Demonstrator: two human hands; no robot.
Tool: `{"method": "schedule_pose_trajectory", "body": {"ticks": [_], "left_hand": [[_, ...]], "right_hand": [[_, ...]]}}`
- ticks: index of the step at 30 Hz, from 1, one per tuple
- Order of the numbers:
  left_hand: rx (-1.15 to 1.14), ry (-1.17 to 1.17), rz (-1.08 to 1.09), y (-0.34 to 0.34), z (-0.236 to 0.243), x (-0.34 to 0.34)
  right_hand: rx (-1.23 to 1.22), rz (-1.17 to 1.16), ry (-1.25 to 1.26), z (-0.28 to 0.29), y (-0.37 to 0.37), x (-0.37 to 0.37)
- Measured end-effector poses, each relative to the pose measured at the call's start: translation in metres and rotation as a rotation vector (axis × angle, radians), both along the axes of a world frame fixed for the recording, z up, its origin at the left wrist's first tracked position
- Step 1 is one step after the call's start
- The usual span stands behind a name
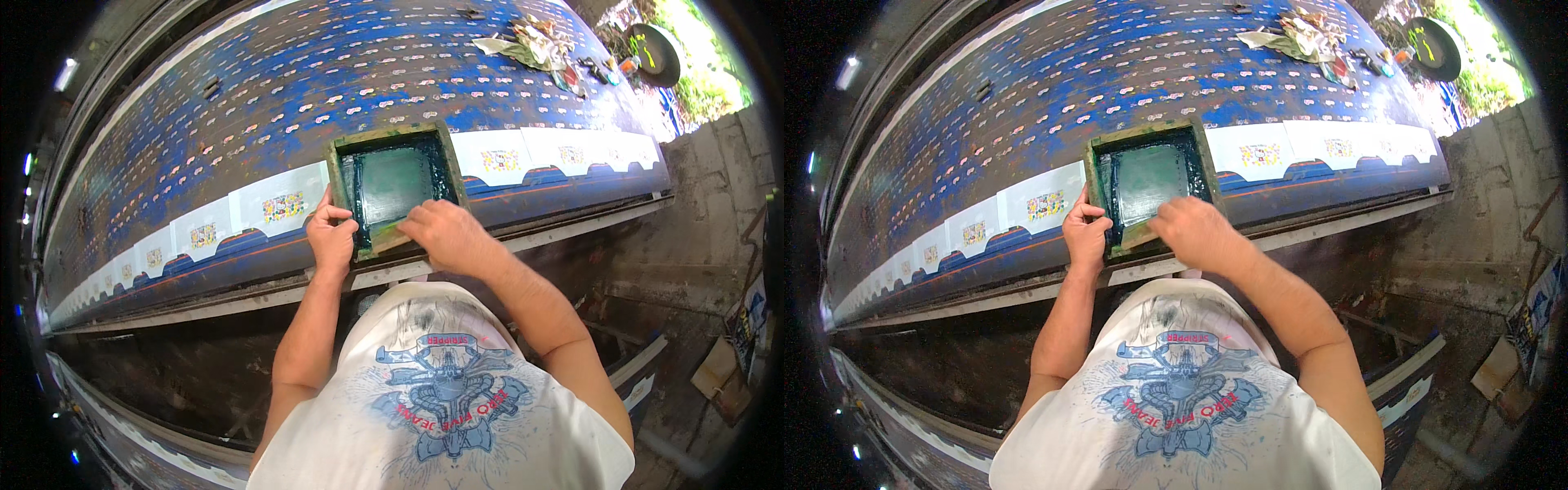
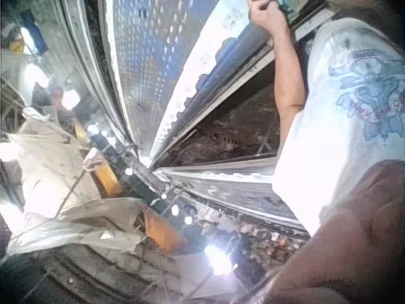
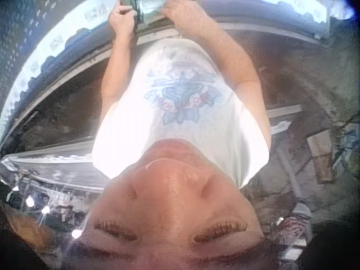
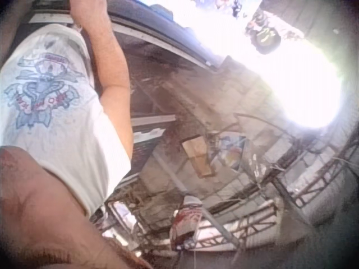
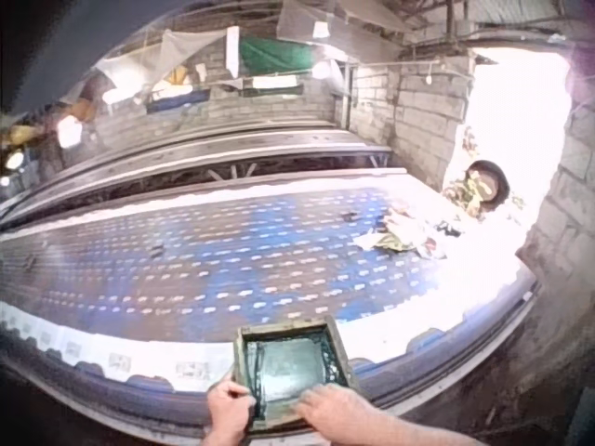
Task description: The person repeatedly rubs a green viscous substance in a square wooden frame using a yellow squeegee. They walk between workstations, pick up a hammer, and continue the rubbing motion on the same frame.
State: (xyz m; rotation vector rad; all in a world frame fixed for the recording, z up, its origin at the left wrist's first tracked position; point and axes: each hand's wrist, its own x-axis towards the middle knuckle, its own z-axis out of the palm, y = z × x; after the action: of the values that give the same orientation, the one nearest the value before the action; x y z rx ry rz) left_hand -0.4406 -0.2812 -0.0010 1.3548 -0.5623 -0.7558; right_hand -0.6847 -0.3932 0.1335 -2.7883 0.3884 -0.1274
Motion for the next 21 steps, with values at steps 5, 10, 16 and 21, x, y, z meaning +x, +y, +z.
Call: {"method": "schedule_pose_trajectory", "body": {"ticks": [5,10,16,21], "left_hand": [[0.044,-0.083,0.020,-0.002,0.004,-0.006],[0.068,-0.054,0.024,-0.001,0.007,-0.007],[0.118,0.093,-0.014,-0.002,0.020,0.010],[0.167,0.063,-0.064,-0.005,0.029,0.017]], "right_hand": [[0.182,-0.007,0.122,0.016,-0.063,0.032],[0.081,-0.098,0.097,0.007,-0.107,0.072],[-0.017,-0.280,0.161,0.004,-0.127,0.103],[-0.076,-0.167,0.075,-0.011,-0.109,0.086]]}}
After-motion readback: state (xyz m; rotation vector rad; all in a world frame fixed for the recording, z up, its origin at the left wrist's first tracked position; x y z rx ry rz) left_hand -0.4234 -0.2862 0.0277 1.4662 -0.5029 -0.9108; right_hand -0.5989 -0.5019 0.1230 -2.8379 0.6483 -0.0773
